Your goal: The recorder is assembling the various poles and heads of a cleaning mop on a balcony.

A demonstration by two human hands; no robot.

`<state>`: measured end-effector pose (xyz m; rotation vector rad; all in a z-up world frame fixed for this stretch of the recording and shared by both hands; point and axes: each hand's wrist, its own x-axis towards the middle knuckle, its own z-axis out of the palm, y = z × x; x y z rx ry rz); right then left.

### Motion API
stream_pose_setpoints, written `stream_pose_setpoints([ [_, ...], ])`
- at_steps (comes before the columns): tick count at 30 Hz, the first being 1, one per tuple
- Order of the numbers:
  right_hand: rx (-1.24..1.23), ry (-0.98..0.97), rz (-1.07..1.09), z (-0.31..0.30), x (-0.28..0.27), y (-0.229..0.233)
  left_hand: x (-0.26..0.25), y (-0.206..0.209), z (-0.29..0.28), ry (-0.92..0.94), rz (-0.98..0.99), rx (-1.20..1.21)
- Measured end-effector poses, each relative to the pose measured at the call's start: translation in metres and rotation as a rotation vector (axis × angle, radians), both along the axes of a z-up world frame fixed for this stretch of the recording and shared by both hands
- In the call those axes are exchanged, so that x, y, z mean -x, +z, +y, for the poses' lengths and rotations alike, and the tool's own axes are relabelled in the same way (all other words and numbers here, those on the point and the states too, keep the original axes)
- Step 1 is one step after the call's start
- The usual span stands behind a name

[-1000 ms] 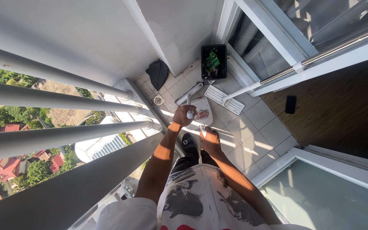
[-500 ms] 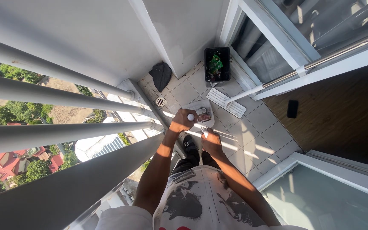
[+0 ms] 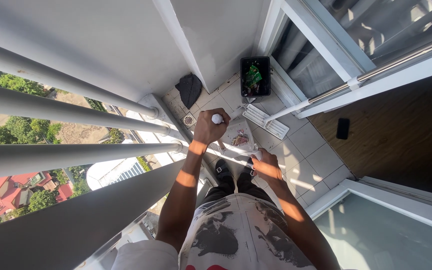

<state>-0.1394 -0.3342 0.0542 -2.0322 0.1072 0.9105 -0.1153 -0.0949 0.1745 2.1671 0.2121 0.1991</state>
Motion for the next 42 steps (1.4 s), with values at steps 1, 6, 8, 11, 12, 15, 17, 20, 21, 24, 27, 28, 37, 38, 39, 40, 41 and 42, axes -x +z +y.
stream_pose_setpoints([
  [1, 0.001, -0.001, -0.004, -0.010, -0.007, 0.026, -0.002, 0.007, 0.001, -0.001, -0.004, 0.001],
  [6, -0.025, 0.119, -0.225, -0.070, -0.039, 0.080, -0.007, 0.066, 0.002, -0.020, -0.066, -0.063],
  [8, 0.060, 0.119, -0.158, -0.065, -0.054, 0.162, -0.012, 0.082, 0.005, -0.008, -0.074, 0.002],
  [11, 0.175, 0.122, -0.090, -0.067, -0.073, 0.231, -0.019, 0.109, 0.012, 0.030, -0.104, 0.131],
  [12, 0.205, 0.128, -0.091, -0.069, -0.078, 0.245, -0.020, 0.119, 0.016, 0.058, -0.129, 0.194],
  [15, 0.248, 0.140, -0.120, -0.074, -0.099, 0.260, -0.017, 0.161, 0.017, 0.112, -0.137, 0.203],
  [17, 0.251, 0.158, -0.156, -0.078, -0.110, 0.268, -0.013, 0.180, 0.018, 0.105, -0.191, 0.240],
  [20, 0.259, 0.185, -0.202, -0.081, -0.128, 0.276, -0.010, 0.188, 0.024, 0.079, -0.300, 0.372],
  [21, 0.262, 0.198, -0.206, -0.082, -0.134, 0.278, -0.008, 0.186, 0.026, 0.064, -0.349, 0.465],
  [24, 0.276, 0.212, -0.209, -0.082, -0.141, 0.293, -0.006, 0.200, 0.023, 0.155, -0.311, 0.523],
  [27, 0.303, 0.236, -0.256, -0.088, -0.155, 0.316, -0.007, 0.201, 0.019, 0.180, -0.360, 0.630],
  [28, 0.303, 0.239, -0.252, -0.089, -0.161, 0.319, -0.008, 0.201, 0.019, 0.185, -0.356, 0.630],
  [37, 0.322, 0.219, -0.422, -0.071, -0.230, 0.340, -0.040, 0.205, 0.045, 0.173, -0.360, 0.721],
  [38, 0.305, 0.208, -0.418, -0.062, -0.232, 0.341, -0.044, 0.202, 0.050, 0.206, -0.338, 0.744],
  [39, 0.292, 0.192, -0.426, -0.054, -0.238, 0.344, -0.052, 0.199, 0.055, 0.232, -0.327, 0.770],
  [40, 0.297, 0.179, -0.427, -0.047, -0.243, 0.344, -0.059, 0.191, 0.062, 0.219, -0.325, 0.774],
  [41, 0.302, 0.170, -0.422, -0.037, -0.249, 0.345, -0.064, 0.185, 0.070, 0.229, -0.312, 0.825],
  [42, 0.308, 0.160, -0.416, -0.028, -0.254, 0.346, -0.069, 0.180, 0.078, 0.239, -0.298, 0.875],
])
